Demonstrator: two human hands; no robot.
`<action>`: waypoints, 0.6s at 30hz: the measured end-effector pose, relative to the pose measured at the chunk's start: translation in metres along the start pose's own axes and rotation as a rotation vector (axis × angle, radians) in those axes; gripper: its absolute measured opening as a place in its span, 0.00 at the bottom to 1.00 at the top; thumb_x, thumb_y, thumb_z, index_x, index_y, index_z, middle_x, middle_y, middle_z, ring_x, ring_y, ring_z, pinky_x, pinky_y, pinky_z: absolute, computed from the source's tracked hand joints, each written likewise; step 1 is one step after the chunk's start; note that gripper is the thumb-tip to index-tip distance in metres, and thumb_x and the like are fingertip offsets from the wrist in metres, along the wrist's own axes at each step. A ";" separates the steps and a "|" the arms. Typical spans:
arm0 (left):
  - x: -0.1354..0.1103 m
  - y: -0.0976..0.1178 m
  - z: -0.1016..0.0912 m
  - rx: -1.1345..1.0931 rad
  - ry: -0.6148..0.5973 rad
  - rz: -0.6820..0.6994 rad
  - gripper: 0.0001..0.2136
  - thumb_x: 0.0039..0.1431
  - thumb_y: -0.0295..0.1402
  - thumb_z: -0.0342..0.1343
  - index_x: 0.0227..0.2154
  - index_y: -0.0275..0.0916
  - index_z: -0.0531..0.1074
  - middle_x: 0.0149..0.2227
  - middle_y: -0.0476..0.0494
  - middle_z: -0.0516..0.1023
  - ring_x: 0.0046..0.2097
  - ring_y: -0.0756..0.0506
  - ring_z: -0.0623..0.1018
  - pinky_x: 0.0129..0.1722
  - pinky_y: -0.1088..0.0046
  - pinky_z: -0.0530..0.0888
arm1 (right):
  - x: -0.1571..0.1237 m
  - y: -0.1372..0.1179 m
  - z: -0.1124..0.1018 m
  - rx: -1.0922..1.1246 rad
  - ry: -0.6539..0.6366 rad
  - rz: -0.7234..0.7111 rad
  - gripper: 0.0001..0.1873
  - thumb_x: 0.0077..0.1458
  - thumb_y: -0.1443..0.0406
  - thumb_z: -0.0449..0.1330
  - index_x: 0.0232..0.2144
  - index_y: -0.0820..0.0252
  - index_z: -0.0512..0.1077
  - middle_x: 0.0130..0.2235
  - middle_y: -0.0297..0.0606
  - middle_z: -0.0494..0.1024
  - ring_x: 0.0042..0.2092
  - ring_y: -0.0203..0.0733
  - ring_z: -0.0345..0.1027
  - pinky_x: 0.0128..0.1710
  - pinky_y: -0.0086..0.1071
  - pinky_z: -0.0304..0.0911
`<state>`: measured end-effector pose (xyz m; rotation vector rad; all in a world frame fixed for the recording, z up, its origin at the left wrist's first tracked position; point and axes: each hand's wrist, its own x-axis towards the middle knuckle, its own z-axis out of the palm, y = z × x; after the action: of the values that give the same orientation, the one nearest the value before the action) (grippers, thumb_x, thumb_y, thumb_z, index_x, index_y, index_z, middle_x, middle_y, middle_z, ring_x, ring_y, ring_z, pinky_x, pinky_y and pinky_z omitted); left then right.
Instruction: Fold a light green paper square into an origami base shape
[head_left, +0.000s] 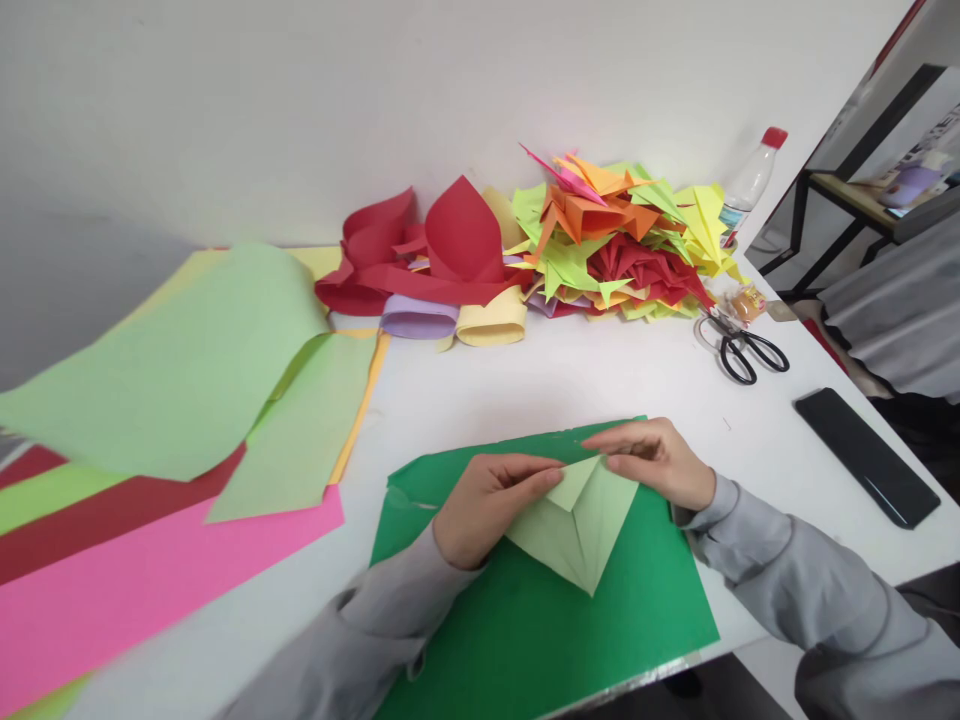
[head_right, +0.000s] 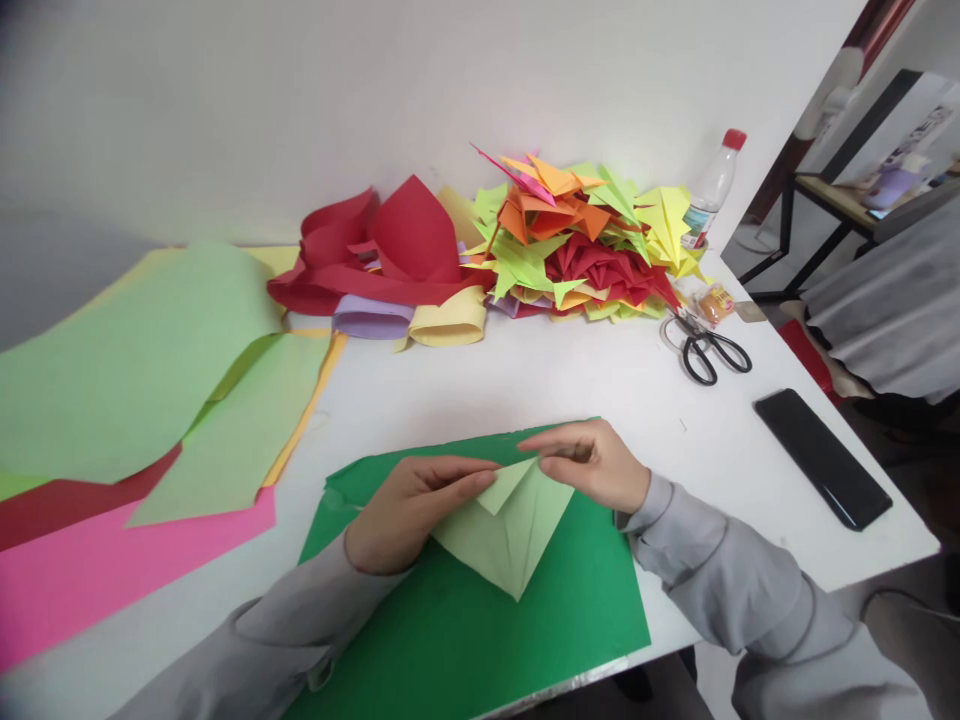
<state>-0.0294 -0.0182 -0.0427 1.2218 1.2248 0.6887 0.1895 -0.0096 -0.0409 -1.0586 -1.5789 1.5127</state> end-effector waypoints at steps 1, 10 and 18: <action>0.000 0.001 0.000 0.013 0.015 0.008 0.13 0.44 0.42 0.63 0.29 0.39 0.82 0.30 0.42 0.83 0.33 0.42 0.78 0.32 0.70 0.73 | 0.000 0.000 0.000 0.018 -0.019 0.033 0.17 0.51 0.56 0.63 0.40 0.62 0.78 0.26 0.35 0.76 0.24 0.33 0.64 0.24 0.27 0.60; -0.003 0.008 0.004 0.083 0.070 0.058 0.10 0.42 0.39 0.63 0.28 0.41 0.82 0.30 0.46 0.83 0.35 0.41 0.80 0.36 0.70 0.75 | 0.004 0.006 0.010 -0.044 -0.008 0.165 0.21 0.44 0.50 0.65 0.26 0.64 0.76 0.15 0.25 0.60 0.19 0.26 0.46 0.17 0.25 0.43; -0.001 0.003 0.003 0.069 0.036 0.065 0.09 0.43 0.38 0.63 0.28 0.41 0.82 0.30 0.45 0.83 0.34 0.41 0.80 0.34 0.70 0.75 | 0.004 0.006 0.009 0.043 -0.031 0.176 0.21 0.42 0.49 0.66 0.25 0.63 0.76 0.16 0.28 0.66 0.19 0.28 0.51 0.18 0.25 0.48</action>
<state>-0.0258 -0.0194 -0.0398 1.3163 1.2520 0.7244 0.1806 -0.0098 -0.0478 -1.1804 -1.4996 1.6797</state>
